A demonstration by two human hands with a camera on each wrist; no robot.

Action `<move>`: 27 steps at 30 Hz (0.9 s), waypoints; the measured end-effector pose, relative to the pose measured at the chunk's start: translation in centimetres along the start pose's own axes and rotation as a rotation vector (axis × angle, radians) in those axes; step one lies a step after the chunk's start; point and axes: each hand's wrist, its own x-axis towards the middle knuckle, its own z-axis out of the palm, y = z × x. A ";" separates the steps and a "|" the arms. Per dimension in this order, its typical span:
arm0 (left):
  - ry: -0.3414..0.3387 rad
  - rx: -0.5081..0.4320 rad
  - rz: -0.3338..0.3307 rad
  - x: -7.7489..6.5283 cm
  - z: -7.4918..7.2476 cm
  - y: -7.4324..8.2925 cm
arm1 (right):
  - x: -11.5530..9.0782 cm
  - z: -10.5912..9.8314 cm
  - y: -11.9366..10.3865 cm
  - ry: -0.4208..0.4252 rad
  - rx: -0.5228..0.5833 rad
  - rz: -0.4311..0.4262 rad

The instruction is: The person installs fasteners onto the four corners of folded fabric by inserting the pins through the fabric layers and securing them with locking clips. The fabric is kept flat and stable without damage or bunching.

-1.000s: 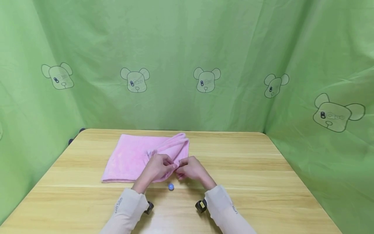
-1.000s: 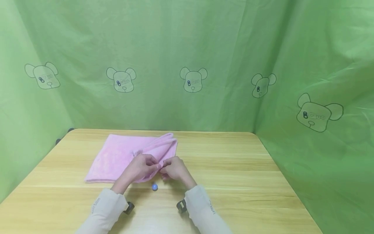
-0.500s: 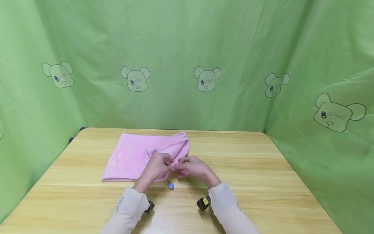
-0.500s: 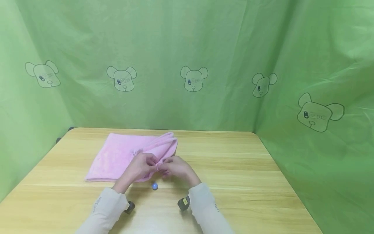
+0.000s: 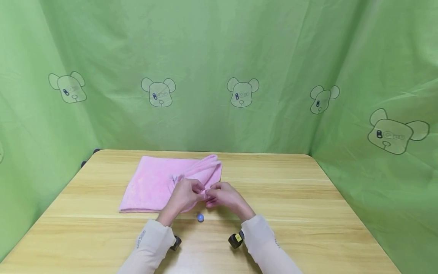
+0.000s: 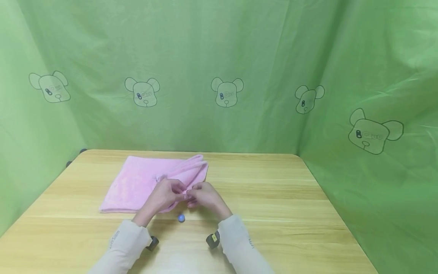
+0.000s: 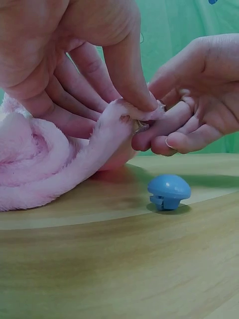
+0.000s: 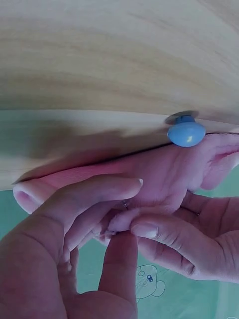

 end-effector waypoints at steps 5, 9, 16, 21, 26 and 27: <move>-0.013 -0.003 0.007 0.0 -0.1 0.0 | -0.5 0.2 -0.6 0.012 0.002 -0.007; -0.015 -0.002 0.002 0.1 -0.1 0.0 | -1.0 0.3 -1.3 0.011 0.012 -0.007; -0.035 -0.036 -0.010 0.0 -0.3 0.2 | -0.1 0.0 -0.2 -0.008 0.052 -0.002; -0.072 -0.026 -0.024 -0.1 -1.0 0.3 | 0.0 0.1 -0.1 0.000 0.060 -0.007; -0.072 0.057 -0.093 -0.3 -1.9 0.8 | -0.1 0.2 -0.1 0.026 0.058 -0.013; -0.076 0.065 -0.101 -0.4 -2.0 1.0 | -0.1 0.2 -0.1 0.031 0.050 -0.013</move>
